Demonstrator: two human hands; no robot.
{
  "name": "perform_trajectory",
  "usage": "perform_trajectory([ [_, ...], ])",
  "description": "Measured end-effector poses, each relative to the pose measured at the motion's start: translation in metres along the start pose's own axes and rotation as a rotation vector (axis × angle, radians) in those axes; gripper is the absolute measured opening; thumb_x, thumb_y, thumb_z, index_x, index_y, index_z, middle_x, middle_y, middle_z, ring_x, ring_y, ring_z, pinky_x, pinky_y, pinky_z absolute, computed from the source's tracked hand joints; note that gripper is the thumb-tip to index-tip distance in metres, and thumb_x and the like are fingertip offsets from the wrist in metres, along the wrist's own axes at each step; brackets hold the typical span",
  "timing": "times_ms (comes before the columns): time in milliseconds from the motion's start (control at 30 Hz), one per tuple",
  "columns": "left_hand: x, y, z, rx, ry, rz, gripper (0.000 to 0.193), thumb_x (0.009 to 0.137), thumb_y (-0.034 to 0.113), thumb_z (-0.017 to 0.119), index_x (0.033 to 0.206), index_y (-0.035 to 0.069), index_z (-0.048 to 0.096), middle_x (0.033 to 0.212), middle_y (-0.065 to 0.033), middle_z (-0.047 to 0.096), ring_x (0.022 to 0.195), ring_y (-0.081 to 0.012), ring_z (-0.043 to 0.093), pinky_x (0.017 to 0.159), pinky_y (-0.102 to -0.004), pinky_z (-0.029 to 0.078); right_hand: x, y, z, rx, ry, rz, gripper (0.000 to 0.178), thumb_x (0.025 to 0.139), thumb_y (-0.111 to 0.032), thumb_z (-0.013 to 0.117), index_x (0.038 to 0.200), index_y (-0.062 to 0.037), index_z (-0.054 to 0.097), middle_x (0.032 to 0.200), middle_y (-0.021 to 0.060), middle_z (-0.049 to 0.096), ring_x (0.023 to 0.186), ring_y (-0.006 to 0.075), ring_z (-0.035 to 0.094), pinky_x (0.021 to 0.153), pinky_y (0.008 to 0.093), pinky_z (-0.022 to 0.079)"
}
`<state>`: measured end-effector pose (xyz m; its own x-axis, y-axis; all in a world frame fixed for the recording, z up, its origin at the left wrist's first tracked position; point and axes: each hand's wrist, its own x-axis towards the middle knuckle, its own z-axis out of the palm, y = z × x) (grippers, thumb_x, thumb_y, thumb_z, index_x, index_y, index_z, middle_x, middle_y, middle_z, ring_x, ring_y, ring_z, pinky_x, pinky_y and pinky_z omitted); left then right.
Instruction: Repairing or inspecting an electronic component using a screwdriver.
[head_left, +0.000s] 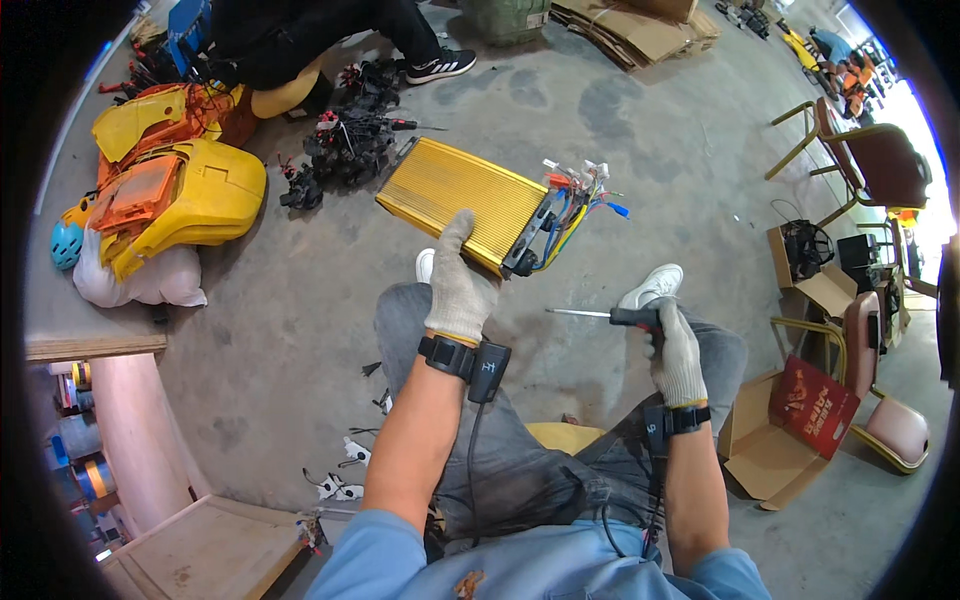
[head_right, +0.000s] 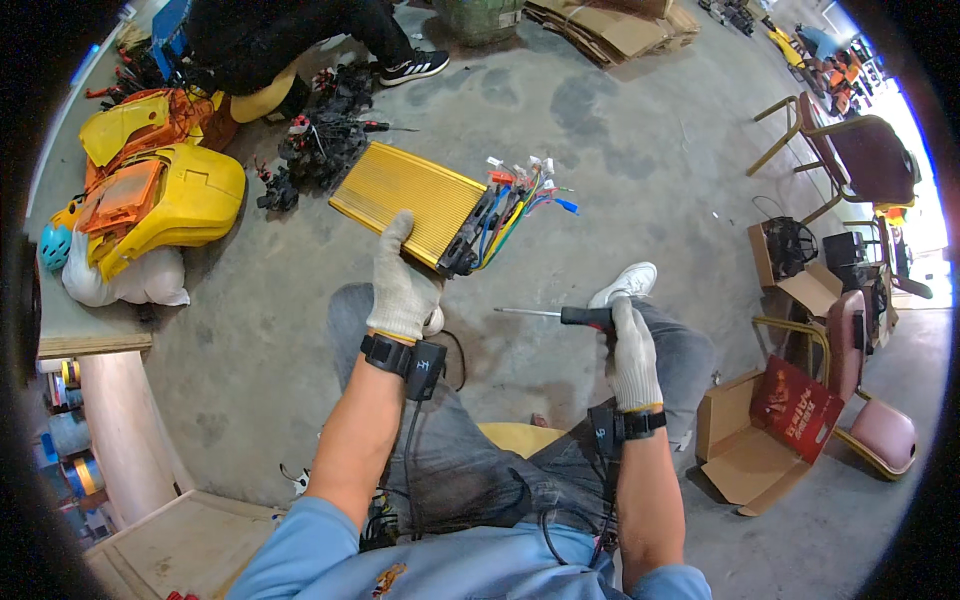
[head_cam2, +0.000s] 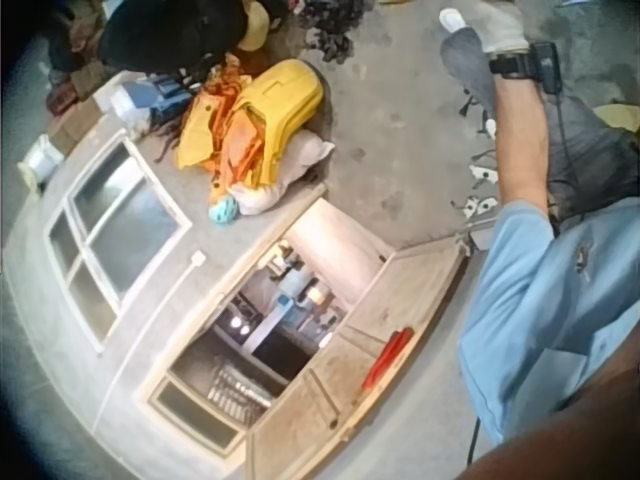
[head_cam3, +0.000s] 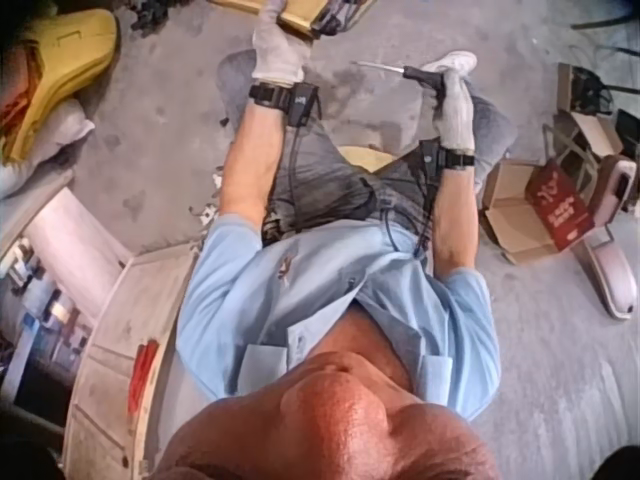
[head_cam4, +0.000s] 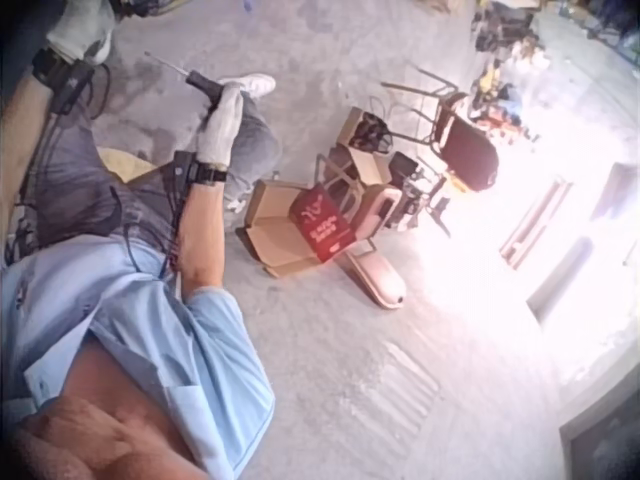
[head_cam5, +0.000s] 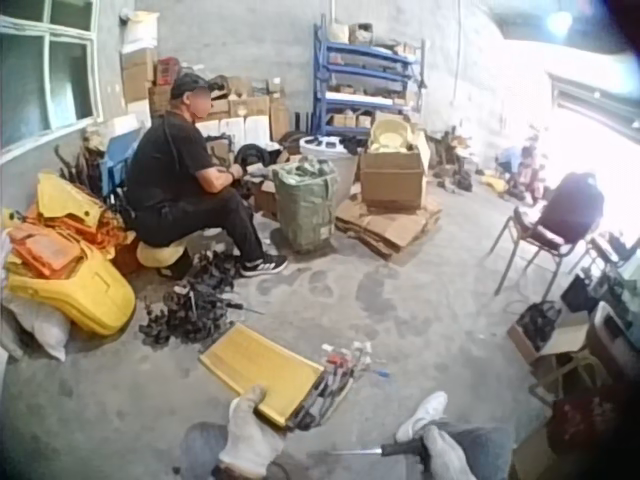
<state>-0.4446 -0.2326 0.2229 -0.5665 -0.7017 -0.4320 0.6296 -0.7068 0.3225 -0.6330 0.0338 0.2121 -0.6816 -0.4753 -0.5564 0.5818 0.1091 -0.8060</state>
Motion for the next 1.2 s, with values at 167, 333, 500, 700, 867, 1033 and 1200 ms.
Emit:
perform_trajectory([
  [167,0.0,-0.002,0.0,0.014,0.049,0.028,0.055,0.099,0.021,0.07,0.146,0.002,0.047,0.139,-0.0157,0.06,0.129,-0.0329,0.061,0.113,-0.0503,0.051,-0.043,-0.01,0.012,0.08,-0.036,0.092,0.024,0.108,-0.027,0.064,0.118,-0.0055,0.064,0.092,0.0035,0.061,0.073,0.0105,0.058,0.061,0.0214,0.048],
  [333,0.004,-0.003,0.0,0.002,0.038,0.023,0.056,0.099,0.021,0.069,0.147,0.002,0.046,0.141,-0.0161,0.06,0.13,-0.0335,0.061,0.113,-0.0506,0.051,-0.061,-0.002,0.031,0.067,-0.115,0.049,0.034,0.109,-0.028,0.062,0.13,-0.0019,0.064,0.105,0.0041,0.065,0.083,0.0095,0.061,0.068,0.0237,0.053],
  [500,0.0,-0.002,0.0,0.03,0.034,0.042,0.055,0.1,0.02,0.068,0.147,0.002,0.046,0.141,-0.0163,0.059,0.131,-0.0336,0.06,0.113,-0.051,0.051,-0.064,0.002,0.044,0.027,-0.069,0.025,0.038,0.109,-0.032,0.062,0.135,-0.0038,0.062,0.104,0.0042,0.063,0.08,0.0108,0.059,0.07,0.0243,0.052],
  [700,0.005,-0.003,-0.004,0.011,0.074,0.05,0.055,0.099,0.019,0.067,0.147,0.002,0.045,0.142,-0.0168,0.059,0.132,-0.0338,0.06,0.114,-0.0515,0.05,-0.06,0.008,0.044,0.024,-0.099,0.02,0.039,0.109,-0.032,0.061,0.136,-0.0028,0.061,0.106,0.0042,0.064,0.082,0.0109,0.06,0.071,0.0258,0.054],
  [867,0.003,-0.002,-0.001,-0.002,0.045,0.032,0.056,0.099,0.017,0.068,0.147,0.001,0.045,0.142,-0.0171,0.059,0.132,-0.0347,0.06,0.115,-0.0524,0.05,-0.06,0.009,0.046,0.013,-0.12,0.011,0.038,0.11,-0.031,0.061,0.134,-0.0022,0.061,0.106,0.0048,0.064,0.084,0.012,0.06,0.072,0.0269,0.054],
  [1033,0.001,-0.002,0.0,0.003,0.045,0.037,0.055,0.099,0.017,0.069,0.146,0.003,0.045,0.139,-0.0167,0.059,0.13,-0.0342,0.061,0.112,-0.0518,0.052,-0.059,0.01,0.045,0.03,-0.13,0.013,0.037,0.11,-0.029,0.061,0.135,-0.002,0.06,0.107,0.0056,0.065,0.085,0.0124,0.06,0.073,0.027,0.054],
  [1200,0.001,-0.001,-0.001,0.022,0.063,0.042,0.055,0.099,0.017,0.07,0.146,0.003,0.046,0.138,-0.0165,0.06,0.128,-0.0339,0.062,0.111,-0.0505,0.054,-0.064,0.005,0.049,0.034,-0.132,0.018,0.036,0.11,-0.026,0.06,0.135,-0.0014,0.058,0.108,0.0068,0.065,0.086,0.0134,0.061,0.077,0.0283,0.056],
])
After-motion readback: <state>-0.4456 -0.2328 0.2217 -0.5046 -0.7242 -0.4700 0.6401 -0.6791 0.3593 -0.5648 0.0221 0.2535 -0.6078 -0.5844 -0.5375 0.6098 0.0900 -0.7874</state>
